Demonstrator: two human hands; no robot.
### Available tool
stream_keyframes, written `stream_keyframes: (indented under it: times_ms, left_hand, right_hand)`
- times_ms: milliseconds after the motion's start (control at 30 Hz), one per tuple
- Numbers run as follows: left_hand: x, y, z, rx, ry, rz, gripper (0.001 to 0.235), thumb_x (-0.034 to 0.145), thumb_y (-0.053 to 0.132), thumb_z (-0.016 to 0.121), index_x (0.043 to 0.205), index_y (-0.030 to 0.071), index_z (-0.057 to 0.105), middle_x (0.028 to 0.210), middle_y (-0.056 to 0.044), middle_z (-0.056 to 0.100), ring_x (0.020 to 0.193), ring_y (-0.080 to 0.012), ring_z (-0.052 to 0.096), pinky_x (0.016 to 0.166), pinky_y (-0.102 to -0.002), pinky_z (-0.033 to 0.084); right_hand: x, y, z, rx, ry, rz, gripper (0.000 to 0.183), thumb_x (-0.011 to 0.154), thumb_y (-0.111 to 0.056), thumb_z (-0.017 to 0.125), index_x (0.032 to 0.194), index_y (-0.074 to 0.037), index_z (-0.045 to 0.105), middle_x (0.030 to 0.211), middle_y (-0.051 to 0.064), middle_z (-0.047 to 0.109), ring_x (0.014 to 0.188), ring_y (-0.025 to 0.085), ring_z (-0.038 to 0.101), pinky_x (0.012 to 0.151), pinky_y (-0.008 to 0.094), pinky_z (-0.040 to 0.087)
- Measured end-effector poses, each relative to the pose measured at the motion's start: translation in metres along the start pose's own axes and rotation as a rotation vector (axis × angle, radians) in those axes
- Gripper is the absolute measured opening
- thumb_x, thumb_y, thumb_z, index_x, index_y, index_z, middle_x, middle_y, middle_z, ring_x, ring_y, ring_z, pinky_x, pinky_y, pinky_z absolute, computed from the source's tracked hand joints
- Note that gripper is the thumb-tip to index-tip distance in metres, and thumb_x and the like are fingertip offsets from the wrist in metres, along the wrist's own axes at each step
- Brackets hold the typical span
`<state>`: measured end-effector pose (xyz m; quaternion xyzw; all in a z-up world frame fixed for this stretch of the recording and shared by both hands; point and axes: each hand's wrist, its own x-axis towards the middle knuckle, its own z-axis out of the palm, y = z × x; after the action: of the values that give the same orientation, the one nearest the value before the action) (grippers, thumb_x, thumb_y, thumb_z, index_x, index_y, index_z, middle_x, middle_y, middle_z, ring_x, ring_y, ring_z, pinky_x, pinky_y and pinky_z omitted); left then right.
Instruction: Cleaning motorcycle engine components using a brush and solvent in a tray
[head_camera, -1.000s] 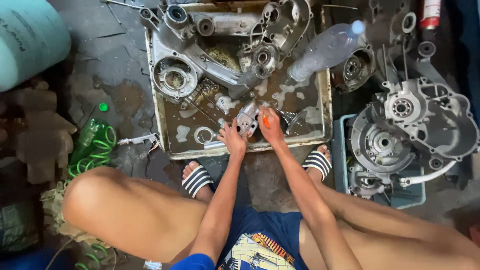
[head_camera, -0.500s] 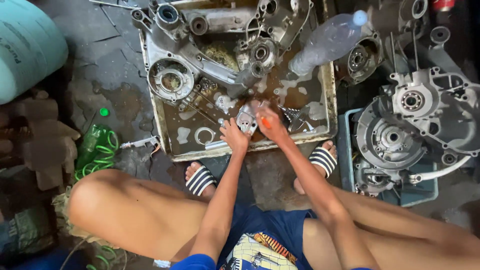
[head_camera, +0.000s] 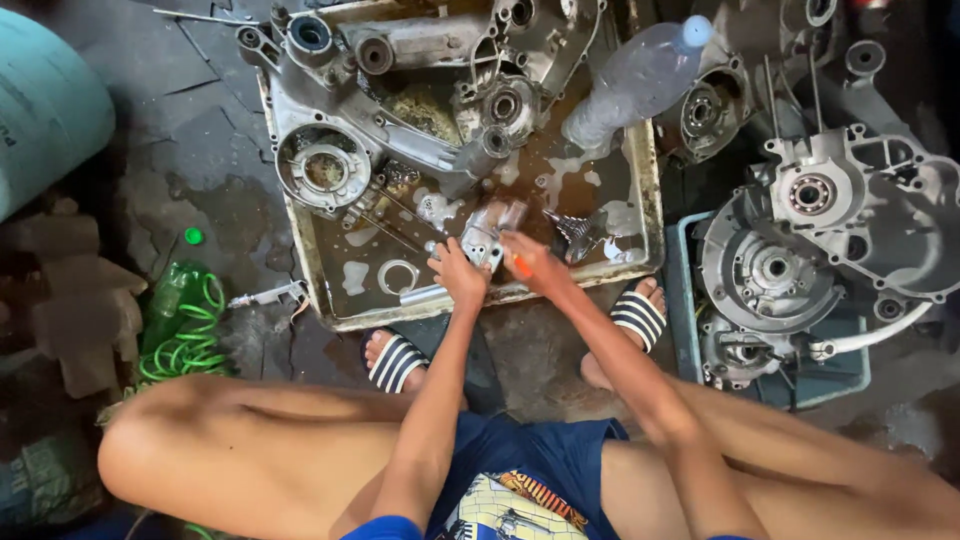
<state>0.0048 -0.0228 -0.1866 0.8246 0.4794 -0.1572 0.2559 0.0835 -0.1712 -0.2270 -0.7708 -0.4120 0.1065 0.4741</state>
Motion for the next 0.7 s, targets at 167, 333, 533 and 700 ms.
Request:
stream_keyframes:
  times_ms: [167,333,533,700]
  left_hand:
    - [0.004,-0.004,0.005,-0.002,0.009,0.019,0.093,0.067,0.032,0.095,0.143,0.009,0.046,0.14,-0.01,0.046,0.13,-0.0428,0.043,0.096,-0.054,0.053]
    - [0.004,-0.004,0.006,-0.027,0.01,0.039,0.093,0.068,0.029,0.095,0.143,0.006,0.046,0.138,-0.013,0.046,0.129,-0.0468,0.043,0.095,-0.057,0.052]
    - [0.003,-0.006,0.005,-0.035,-0.002,0.045,0.096,0.068,0.028,0.095,0.146,0.004,0.044,0.142,-0.016,0.045,0.134,-0.0528,0.04,0.098,-0.059,0.05]
    - [0.003,-0.007,0.006,-0.059,0.001,0.056,0.097,0.069,0.027,0.095,0.148,0.002,0.043,0.144,-0.02,0.044,0.135,-0.0561,0.038,0.098,-0.061,0.05]
  right_hand:
    - [0.022,-0.031,-0.018,-0.001,0.139,0.017,0.016,0.101,-0.01,0.06,0.104,-0.002,0.074,0.111,0.016,0.074,0.107,0.034,0.072,0.095,0.04,0.057]
    - [0.012,-0.01,-0.019,0.067,0.174,0.082,0.02,0.105,-0.016,0.059,0.104,-0.004,0.074,0.115,0.013,0.073,0.11,0.032,0.071,0.097,0.04,0.055]
    - [0.005,-0.019,-0.024,0.256,0.175,0.041,0.024,0.103,-0.017,0.06,0.097,0.0,0.077,0.107,0.02,0.074,0.102,0.037,0.073,0.09,0.046,0.057]
    - [0.005,-0.024,-0.037,0.228,0.148,-0.015,0.017,0.099,-0.008,0.063,0.089,0.0,0.075,0.104,0.024,0.075,0.099,0.043,0.073,0.088,0.05,0.057]
